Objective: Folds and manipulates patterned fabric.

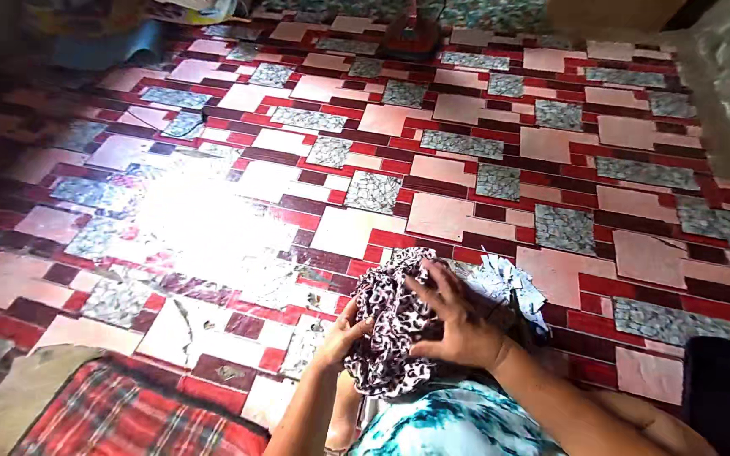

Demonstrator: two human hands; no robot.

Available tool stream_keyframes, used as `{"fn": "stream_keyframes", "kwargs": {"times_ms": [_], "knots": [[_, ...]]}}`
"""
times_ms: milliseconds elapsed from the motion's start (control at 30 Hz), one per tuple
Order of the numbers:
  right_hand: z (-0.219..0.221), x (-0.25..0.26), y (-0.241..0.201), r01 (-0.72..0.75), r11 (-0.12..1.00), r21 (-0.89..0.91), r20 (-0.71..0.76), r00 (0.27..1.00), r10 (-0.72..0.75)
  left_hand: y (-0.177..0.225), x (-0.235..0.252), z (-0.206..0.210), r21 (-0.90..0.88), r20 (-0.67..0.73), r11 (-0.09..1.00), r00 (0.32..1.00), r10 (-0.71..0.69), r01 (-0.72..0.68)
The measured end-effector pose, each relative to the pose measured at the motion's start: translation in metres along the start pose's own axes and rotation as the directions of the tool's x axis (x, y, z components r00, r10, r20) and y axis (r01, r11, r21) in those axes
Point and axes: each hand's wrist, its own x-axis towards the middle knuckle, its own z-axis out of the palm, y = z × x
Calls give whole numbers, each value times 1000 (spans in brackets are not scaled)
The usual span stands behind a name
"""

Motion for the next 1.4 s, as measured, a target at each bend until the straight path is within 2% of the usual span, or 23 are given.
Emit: {"fn": "stream_keyframes", "kwargs": {"times_ms": [67, 167, 233, 300, 333, 433, 500, 567, 667, 733, 800, 900, 1000, 1067, 1200, 1267, 1333, 1400], "knots": [[15, -5, 1, 50, 997, 56, 102, 993, -56, -1, -2, -8, 1, 42, 1000, 999, 10, -11], [27, -23, 27, 143, 971, 190, -100, 987, -126, -13, -6, -32, -51, 25, 999, 1000, -9, 11], [19, -35, 37, 120, 963, 241, -178, 981, -78, -20, -12, -47, -31, -87, 993, 990, -112, 110], [10, -48, 44, 86, 972, 217, -191, 981, -44, -22, -20, -57, 13, -165, 973, 960, -227, 232], [7, -55, 46, 77, 977, 198, -171, 984, -43, -22, -23, -61, 34, -151, 962, 953, -264, 272], [-5, -71, 47, 67, 974, 218, -17, 998, -64, -19, -30, -63, 90, 32, 941, 944, -329, 325], [-11, -71, 47, 101, 963, 250, 70, 990, -122, -15, -27, -56, 146, 75, 924, 927, -367, 354], [-14, -70, 43, 72, 961, 269, 115, 988, -106, -17, -21, -54, 212, 114, 917, 923, -367, 339], [-8, -70, 37, -34, 961, 276, -32, 998, 45, -13, -20, -54, 241, 197, 945, 943, -269, 220], [-6, -67, 35, -79, 958, 276, -145, 982, 123, -8, -25, -57, 198, 164, 977, 980, -112, 79], [-5, -63, 34, -90, 960, 266, -214, 965, 150, -2, -30, -63, 95, 107, 989, 989, 105, -115], [-4, -55, 32, -76, 962, 263, -267, 952, 149, 15, -31, -66, -81, 53, 918, 918, 394, -389], [-1, -49, 29, 19, 981, 194, -357, 932, 53, 27, -30, -68, -230, 41, 827, 844, 535, -513], [1, -48, 28, 37, 994, 104, -366, 931, 3, 20, -29, -70, -305, -2, 808, 849, 529, -504], [7, -45, 27, -28, 997, -68, -329, 944, 4, -8, -22, -65, -413, -74, 830, 922, 381, -376], [9, -38, 20, 67, 994, -85, -286, 954, -89, -12, -21, -52, -449, -87, 830, 941, 327, -330], [16, -25, 6, 224, 973, -57, -178, 957, -231, -6, -21, -35, -421, -100, 861, 958, 270, -286], [25, -9, -9, 360, 931, -60, -82, 928, -364, 5, -16, -20, -372, -62, 886, 959, 276, -278]]}}
